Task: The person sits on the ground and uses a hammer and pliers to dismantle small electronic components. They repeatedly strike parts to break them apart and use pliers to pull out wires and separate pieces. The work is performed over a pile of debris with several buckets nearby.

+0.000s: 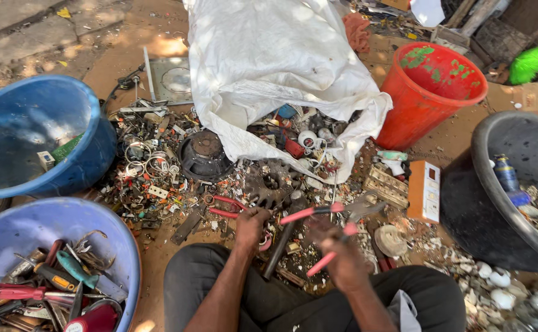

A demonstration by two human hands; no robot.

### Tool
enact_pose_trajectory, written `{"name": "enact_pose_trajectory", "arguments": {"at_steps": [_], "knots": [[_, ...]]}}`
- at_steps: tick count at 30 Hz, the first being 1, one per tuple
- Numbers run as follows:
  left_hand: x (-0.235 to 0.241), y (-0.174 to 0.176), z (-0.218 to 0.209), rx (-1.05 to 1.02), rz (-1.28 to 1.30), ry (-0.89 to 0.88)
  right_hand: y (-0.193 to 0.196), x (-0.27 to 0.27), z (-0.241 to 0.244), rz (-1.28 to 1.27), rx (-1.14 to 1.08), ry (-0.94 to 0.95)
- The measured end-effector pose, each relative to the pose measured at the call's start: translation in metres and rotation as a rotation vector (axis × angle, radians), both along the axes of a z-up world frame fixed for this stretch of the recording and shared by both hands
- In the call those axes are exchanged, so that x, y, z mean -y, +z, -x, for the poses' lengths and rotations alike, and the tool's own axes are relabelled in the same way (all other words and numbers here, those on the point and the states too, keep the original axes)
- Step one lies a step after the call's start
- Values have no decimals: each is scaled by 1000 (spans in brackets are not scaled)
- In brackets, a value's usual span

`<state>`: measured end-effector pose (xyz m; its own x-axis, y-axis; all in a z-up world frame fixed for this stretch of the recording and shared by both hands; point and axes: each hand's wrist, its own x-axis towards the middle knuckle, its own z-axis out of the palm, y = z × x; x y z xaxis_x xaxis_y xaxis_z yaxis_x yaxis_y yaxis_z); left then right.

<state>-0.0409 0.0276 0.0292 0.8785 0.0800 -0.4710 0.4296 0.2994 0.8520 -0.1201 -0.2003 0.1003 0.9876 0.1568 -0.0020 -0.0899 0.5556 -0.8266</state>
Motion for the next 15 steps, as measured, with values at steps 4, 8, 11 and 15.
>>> {"name": "enact_pose_trajectory", "arguments": {"at_steps": [4, 8, 11, 15], "knots": [[1, -9, -8, 25, 130, 73, -47, -13, 7, 681, -375, 148], [3, -18, -12, 99, 127, 90, -76, -22, 4, 453, -350, 249], [5, -22, -13, 132, 136, 98, -79, -21, -5, 529, -330, 291], [7, -28, -13, 119, 117, 105, -77, -22, -6, 743, -262, 302]]}}
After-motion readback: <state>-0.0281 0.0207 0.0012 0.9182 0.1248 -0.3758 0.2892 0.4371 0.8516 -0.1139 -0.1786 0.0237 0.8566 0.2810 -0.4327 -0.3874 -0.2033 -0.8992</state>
